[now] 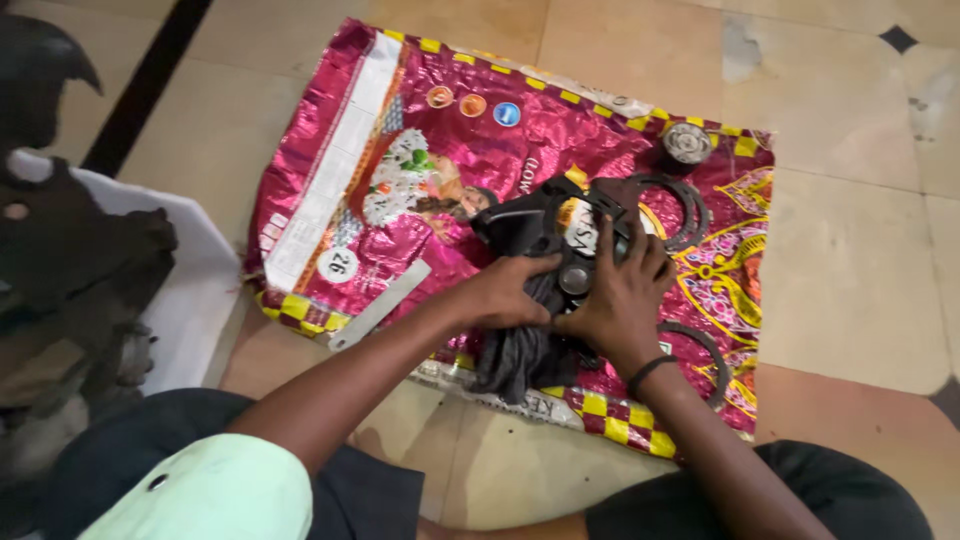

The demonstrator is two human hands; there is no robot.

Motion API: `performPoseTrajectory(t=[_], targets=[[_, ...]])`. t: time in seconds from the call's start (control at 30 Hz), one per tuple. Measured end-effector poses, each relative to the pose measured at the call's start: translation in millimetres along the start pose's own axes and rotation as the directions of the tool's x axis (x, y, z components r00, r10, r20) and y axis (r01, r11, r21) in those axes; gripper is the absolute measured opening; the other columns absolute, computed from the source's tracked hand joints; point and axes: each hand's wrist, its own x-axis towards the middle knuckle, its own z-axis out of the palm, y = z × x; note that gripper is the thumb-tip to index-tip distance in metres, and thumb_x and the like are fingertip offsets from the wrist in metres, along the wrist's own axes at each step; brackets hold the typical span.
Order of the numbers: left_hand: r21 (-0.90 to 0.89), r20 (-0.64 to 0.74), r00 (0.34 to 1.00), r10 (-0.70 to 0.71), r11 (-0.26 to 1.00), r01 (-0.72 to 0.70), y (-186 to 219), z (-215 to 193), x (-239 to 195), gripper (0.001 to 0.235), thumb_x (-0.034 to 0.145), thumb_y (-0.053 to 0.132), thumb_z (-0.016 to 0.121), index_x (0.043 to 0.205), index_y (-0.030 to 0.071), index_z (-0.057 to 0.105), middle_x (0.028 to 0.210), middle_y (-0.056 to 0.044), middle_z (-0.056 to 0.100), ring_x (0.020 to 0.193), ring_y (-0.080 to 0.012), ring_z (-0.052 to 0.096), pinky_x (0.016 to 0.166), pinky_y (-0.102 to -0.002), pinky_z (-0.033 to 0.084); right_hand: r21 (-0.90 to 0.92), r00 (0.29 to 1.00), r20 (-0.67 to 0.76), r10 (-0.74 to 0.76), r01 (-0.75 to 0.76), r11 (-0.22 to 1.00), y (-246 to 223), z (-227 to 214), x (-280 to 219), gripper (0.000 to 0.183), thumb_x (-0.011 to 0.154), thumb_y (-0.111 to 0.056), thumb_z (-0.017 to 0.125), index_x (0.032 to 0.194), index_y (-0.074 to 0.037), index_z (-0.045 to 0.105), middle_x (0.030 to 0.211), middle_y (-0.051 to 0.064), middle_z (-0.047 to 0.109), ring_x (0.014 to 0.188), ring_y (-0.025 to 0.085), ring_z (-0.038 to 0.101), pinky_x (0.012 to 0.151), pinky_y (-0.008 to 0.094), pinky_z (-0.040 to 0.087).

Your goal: The person sits on the floor and scrubs a black mechanical component, likely a motorcycle engine part, using a dark cloth. They repeatedly rub the surface and crevices of the object, which rests on a large pink and yellow sack. The person also uses a metal file to scrape specific areas of the component.

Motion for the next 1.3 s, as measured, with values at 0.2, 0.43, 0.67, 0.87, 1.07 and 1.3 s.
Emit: performPoseTrajectory(t=[0.2,0.43,0.67,0.87,1.07,1.3], targets=[[0.811,-0.086,0.993,-0.084,0.573,0.119,21.3,-28.5,-18.5,0.059,0.087,0.013,0.064,0.145,0.023,0.058,0.088,-0.014,0.073,0.077,-0.0323,0.071,0.061,-0.047,0.057,0.003,1.0,0.026,0.016,-0.016,1.0,-1.6,-3.5,-0.6,0.148,0.028,-0.052,0.097,0.155,-0.007,0.034,0.155,0.028,0.028,0.139,0.05,0.026,0.111,0.066,0.022],[0.894,-0.294,0.953,-0.073,0.33,0.302,7.9,1.3,-22.2,0.038,0.098,0.014,0.059,0.136,0.022,0.061,0.079,-0.009,0.071,0.069,-0.027,0.071,0.052,-0.042,0.055,0.039,1.0,-0.002,0.002,-0.002,0.999,-3.8,-3.5,-0.8,0.148,0.029,-0.051,0.096,0.156,-0.008,0.033,0.154,0.029,0.03,0.138,0.05,0.028,0.11,0.066,0.024],[0.77,-0.183,0.96,-0.211,0.576,0.274,18.5,-0.7,-53.6,0.079,0.069,0.014,0.074,0.145,0.015,0.051,0.081,-0.014,0.071,0.072,-0.0322,0.072,0.062,-0.046,0.058,0.023,1.0,0.012,0.016,-0.016,1.0,-5.8,-8.1,3.4,0.149,0.029,-0.053,0.097,0.155,-0.007,0.032,0.152,0.029,0.031,0.138,0.05,0.029,0.111,0.067,0.024],[0.849,-0.287,0.956,-0.058,0.447,0.282,-8.2,5.8,-7.0,0.046,0.092,0.012,0.066,0.138,0.015,0.06,0.082,-0.01,0.073,0.075,-0.0294,0.073,0.06,-0.044,0.059,-0.033,0.998,0.011,0.066,-0.066,0.997,-4.9,-4.0,7.1,0.142,0.034,-0.056,0.096,0.155,-0.013,0.036,0.151,0.034,0.03,0.137,0.053,0.028,0.106,0.07,0.024],[0.626,-0.168,0.976,-0.135,0.751,0.212,12.0,-7.1,-11.0,0.08,0.066,0.013,0.072,0.145,0.015,0.054,0.085,-0.019,0.073,0.078,-0.0397,0.072,0.069,-0.052,0.056,-0.012,0.994,-0.003,0.106,-0.106,0.994,-6.1,-2.2,5.7,0.137,0.034,-0.056,0.095,0.152,-0.014,0.04,0.15,0.033,0.031,0.138,0.052,0.028,0.107,0.07,0.023],[0.579,-0.119,0.971,-0.209,0.78,0.239,48.0,-44.1,-37.0,0.06,0.067,0.014,0.07,0.126,0.02,0.068,0.093,-0.02,0.074,0.089,-0.0398,0.072,0.078,-0.052,0.056,-0.001,0.996,-0.017,0.091,-0.091,0.996,-11.0,-5.6,9.4,0.137,0.032,-0.056,0.095,0.151,-0.014,0.042,0.152,0.032,0.031,0.139,0.051,0.028,0.109,0.068,0.023]])
